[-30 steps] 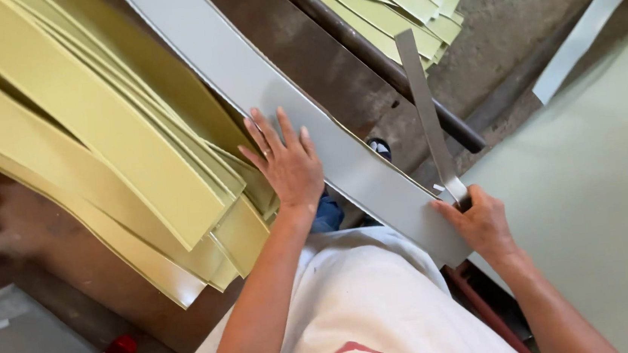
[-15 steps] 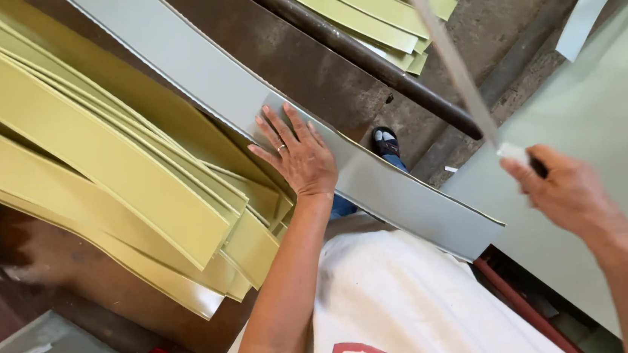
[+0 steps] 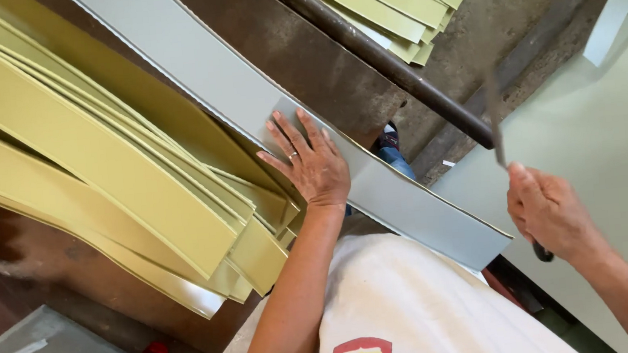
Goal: Cutting a plastic or PVC strip using a hand saw on a workbench.
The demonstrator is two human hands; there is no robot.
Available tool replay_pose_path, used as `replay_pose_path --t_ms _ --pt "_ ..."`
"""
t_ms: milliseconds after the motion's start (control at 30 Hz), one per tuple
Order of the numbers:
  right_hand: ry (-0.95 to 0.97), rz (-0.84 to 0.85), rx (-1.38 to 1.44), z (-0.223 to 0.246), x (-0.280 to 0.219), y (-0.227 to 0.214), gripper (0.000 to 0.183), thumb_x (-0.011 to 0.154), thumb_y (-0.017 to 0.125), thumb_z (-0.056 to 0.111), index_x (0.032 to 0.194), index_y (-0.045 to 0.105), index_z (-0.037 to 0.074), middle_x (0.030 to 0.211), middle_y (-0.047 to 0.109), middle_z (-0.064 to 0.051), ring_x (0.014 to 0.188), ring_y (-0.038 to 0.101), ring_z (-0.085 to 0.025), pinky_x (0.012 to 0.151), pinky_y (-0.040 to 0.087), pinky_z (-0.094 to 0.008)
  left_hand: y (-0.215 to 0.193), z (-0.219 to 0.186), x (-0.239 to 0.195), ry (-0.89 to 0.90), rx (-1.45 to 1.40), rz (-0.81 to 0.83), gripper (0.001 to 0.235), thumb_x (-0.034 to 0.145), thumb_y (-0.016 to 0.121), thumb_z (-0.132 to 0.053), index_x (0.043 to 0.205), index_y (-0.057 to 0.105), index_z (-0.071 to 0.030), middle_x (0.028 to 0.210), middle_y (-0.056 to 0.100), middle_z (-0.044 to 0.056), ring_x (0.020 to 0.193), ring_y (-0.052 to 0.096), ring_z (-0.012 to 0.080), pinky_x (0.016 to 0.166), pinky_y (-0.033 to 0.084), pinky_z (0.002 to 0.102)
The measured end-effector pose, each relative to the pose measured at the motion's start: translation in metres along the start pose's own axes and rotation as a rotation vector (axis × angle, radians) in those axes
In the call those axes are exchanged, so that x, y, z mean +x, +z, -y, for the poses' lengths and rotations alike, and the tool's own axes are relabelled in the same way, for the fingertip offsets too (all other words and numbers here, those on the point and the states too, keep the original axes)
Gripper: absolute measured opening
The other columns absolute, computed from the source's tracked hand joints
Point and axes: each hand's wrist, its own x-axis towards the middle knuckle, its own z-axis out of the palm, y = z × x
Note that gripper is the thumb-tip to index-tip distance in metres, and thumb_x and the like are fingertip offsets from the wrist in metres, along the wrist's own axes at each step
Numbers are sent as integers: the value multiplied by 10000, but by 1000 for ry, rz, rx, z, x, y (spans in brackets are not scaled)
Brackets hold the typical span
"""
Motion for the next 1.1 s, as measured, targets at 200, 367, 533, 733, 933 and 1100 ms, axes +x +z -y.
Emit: replay_pose_path --t_ms 200,367,533,733,933,1100 --pt "-311 190 -624 41 -9 30 516 1031 518 556 810 671 116 605 589 -1 526 549 -121 497 421 -280 2 5 0 -7 5 7 622 1073 532 -273 1624 324 -69 1707 140 250 1607 124 413 1229 32 742" --pt "-23 -20 136 54 -1 12 576 1111 462 537 859 515 22 661 439 -83 549 418 -214 481 373 -415 -1 -3 2 -36 -34 33 612 1066 531 -287 1610 337 -84 1707 149 226 1599 108 390 1224 24 735" --pt "-415 162 -623 72 -10 34 584 1029 512 553 749 645 57 643 560 -60 606 536 -219 616 459 -370 2 -5 6 -31 -27 13 616 1066 515 -281 1614 334 -68 1704 139 236 1602 105 383 1217 6 741" --pt "-151 -25 283 41 19 35 705 1187 427 496 785 423 -82 641 410 -160 569 412 -342 516 360 -549 3 0 2 -44 -61 1 612 1062 511 -273 1609 333 -65 1700 156 226 1589 128 392 1207 5 739" --pt "-132 194 -488 102 -20 44 553 1010 524 499 784 605 1 610 548 -80 583 525 -216 572 488 -434 -5 3 7 -82 27 85 605 1056 492 -246 1618 347 -76 1715 174 225 1603 139 377 1217 -1 710" --pt "-7 -1 -107 125 -22 12 475 1011 526 454 797 576 33 598 450 -33 479 410 -164 429 359 -372 -18 31 57 -168 -63 -36 524 1078 477 -277 1580 413 -137 1693 209 155 1584 145 368 1217 32 699"
